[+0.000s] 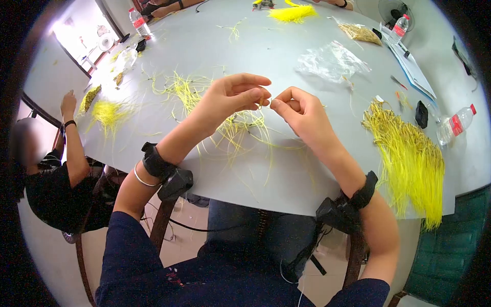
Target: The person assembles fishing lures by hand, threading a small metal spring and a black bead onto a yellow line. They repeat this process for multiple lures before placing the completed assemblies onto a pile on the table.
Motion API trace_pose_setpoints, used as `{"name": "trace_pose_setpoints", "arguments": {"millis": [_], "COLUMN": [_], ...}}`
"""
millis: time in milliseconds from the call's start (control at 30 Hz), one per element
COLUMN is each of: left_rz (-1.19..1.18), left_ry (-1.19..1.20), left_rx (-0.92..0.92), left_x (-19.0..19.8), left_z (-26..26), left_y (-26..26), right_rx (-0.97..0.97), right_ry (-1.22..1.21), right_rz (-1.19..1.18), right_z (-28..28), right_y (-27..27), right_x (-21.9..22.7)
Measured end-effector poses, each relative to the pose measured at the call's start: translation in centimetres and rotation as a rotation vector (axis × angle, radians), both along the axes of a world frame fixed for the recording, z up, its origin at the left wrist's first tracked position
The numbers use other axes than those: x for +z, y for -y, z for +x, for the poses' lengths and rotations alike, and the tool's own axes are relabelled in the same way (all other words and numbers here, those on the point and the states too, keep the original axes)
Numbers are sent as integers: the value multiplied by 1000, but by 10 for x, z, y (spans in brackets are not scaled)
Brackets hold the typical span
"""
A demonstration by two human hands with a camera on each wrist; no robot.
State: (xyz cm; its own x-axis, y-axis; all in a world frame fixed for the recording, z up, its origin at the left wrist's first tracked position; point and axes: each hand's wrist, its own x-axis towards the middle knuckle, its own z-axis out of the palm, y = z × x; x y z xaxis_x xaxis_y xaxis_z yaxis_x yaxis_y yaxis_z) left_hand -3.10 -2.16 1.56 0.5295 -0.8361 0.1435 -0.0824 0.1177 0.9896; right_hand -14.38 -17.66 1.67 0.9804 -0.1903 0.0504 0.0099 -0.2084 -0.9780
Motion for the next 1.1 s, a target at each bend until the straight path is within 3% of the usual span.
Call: {"name": "trace_pose_setpoints", "arguments": {"millis": [167,533,1100], "left_rz": [-16,14,8], "left_ry": [-6,426,580], "left_rx": [-27,70,119], "left_x": [-2,1,4], "left_z": [0,-3,-7], "left_y": [-1,1,-2], "right_rx": [-36,-46,-26], "right_ry": [-13,-26,8], "right_rz": [-6,-62,-104], "right_z": [-2,-1,0], "right_y": [-4,-1,-1], "right_x": [2,-1,-7]}}
